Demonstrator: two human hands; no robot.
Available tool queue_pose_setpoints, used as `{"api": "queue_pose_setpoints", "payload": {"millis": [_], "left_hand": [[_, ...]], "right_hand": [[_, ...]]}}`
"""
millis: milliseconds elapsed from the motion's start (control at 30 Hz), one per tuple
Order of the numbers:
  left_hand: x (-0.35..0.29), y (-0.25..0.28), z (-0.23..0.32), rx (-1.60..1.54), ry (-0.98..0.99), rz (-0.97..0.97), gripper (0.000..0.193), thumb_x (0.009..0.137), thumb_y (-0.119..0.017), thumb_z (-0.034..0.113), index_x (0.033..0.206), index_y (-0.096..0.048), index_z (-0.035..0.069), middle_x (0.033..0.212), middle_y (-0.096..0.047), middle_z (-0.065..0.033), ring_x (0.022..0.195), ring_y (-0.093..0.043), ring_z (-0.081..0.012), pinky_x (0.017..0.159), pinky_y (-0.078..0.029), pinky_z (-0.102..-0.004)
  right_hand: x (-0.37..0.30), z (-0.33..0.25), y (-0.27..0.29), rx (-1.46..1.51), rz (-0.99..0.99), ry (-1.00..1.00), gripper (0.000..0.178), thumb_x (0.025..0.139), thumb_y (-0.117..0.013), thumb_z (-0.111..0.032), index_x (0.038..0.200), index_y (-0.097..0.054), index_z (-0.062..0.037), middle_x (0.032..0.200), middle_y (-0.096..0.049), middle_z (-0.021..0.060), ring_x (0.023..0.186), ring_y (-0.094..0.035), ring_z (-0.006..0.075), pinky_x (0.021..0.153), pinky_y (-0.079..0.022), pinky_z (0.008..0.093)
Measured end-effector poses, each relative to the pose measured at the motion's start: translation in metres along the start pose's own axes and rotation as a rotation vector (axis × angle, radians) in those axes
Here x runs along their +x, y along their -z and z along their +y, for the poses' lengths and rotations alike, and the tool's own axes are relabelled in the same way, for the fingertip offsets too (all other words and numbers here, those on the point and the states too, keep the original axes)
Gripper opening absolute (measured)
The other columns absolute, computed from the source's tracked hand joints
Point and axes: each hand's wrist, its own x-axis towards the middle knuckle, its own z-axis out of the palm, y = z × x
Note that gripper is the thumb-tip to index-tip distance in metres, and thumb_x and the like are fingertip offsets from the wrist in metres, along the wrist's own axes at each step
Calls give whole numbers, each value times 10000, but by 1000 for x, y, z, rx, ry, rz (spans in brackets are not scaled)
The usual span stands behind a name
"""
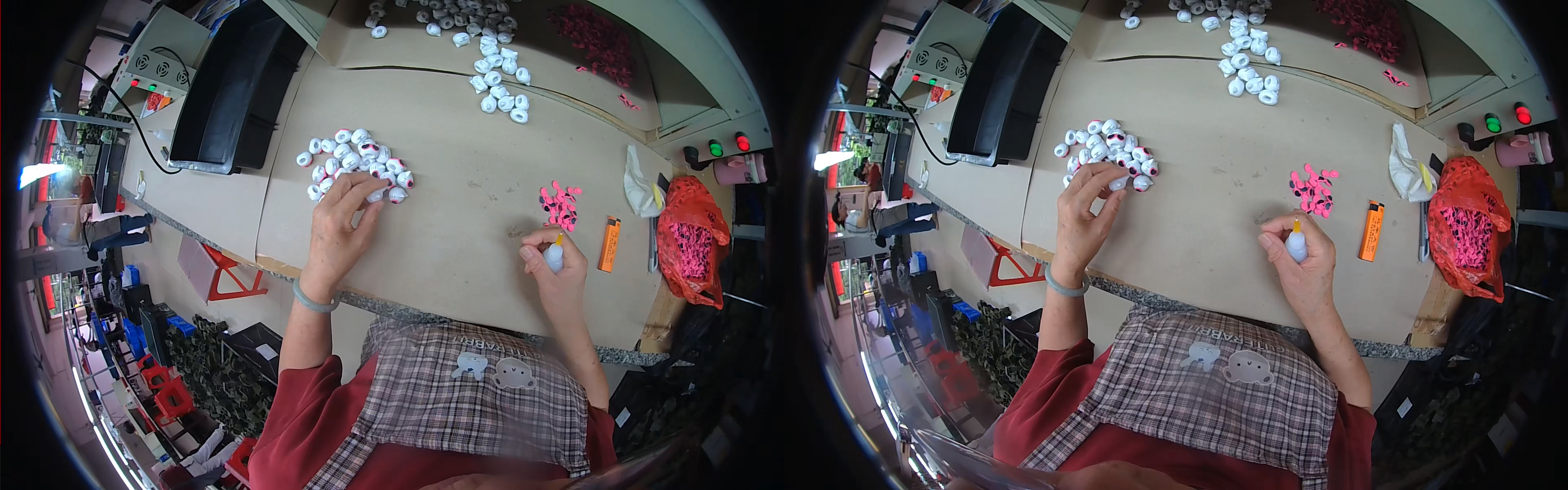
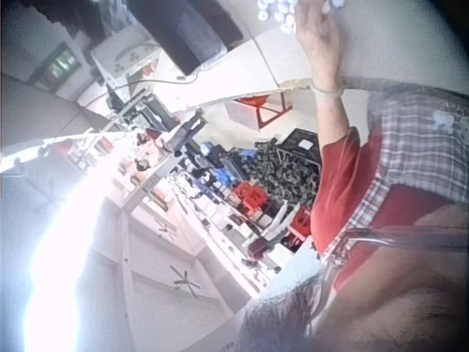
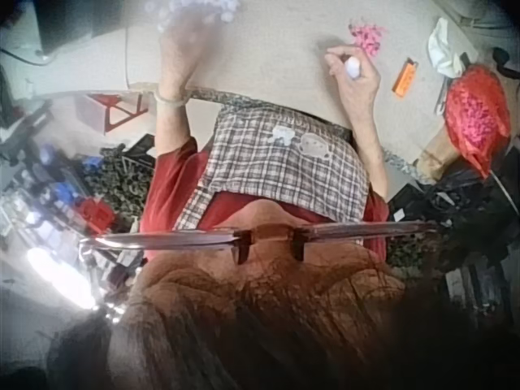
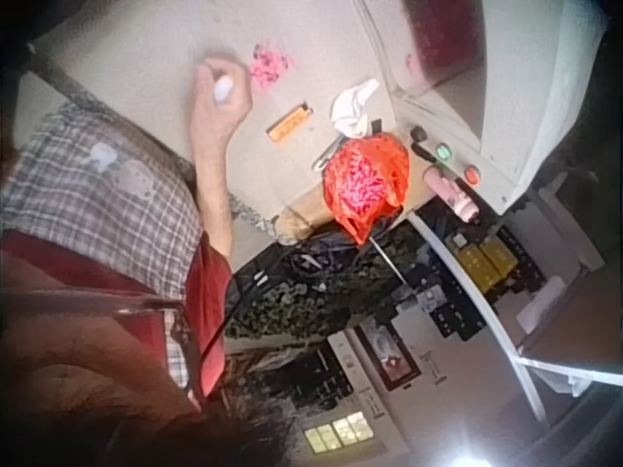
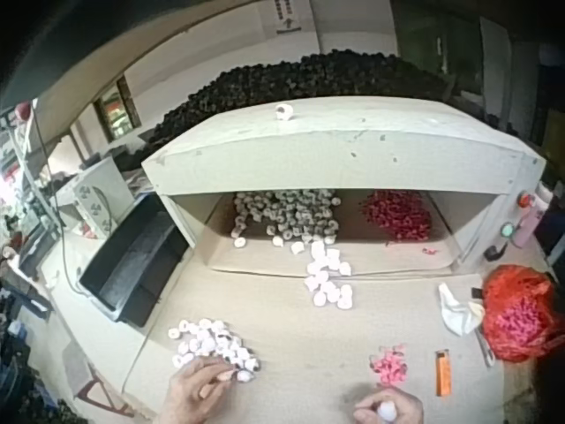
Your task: The person applies glue to small white pieces using a glue bottle, attaches small pink pieces onto them by hand, and places the assembled items into a pile on the table.
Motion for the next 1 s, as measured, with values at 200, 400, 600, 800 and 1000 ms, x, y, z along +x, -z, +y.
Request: {"api": "queue_pose_setpoints", "payload": {"millis": [200, 400, 600, 800, 1000], "left_hand": [[-2, -2, 2, 103, 4, -75, 292, 724, -682, -70, 992, -635, 36, 1028, -622, -84, 703, -569, -150, 602, -472, -265], [49, -14, 26, 100, -253, 19, 258, 725, -691, -28, 971, -637, 26, 1061, -612, -117, 809, -607, -233, 660, -490, -315], [122, -78, 41, 147, -317, -66, 203, 764, -676, 59, 951, -603, 27, 976, -621, -112, 869, -609, -303, 741, -494, -403], [139, -123, 23, 243, -194, -107, 165, 778, -656, 89, 922, -590, 44, 925, -617, -108, 839, -617, -316, 726, -501, -418], [114, -108, 40, 19, -189, -137, 196, 767, -647, 3, 950, -591, 47, 925, -581, -115, 787, -618, -263, 681, -514, -349]], "right_hand": [[1, 7, 4, -45, -21, 8, 84, 814, -670, 6, 875, -615, -9, 775, -568, 19, 670, -532, 76, 592, -424, 219], [2, 8, 6, -52, -39, 14, 124, 804, -687, -12, 909, -621, -23, 783, -589, 9, 729, -560, 83, 658, -453, 228], [2, -4, 6, -2, -70, -28, 319, 817, -622, 32, 1120, -543, -30, 920, -555, 23, 817, -548, 83, 732, -467, 232], [-3, -3, 13, 105, -103, 3, 483, 833, -510, 103, 1306, -442, 30, 1008, -536, 52, 885, -554, 104, 792, -464, 241], [-6, -5, 19, 180, -106, -27, 505, 881, -471, 51, 1378, -384, 27, 990, -546, 54, 869, -556, 107, 780, -462, 237]]}}
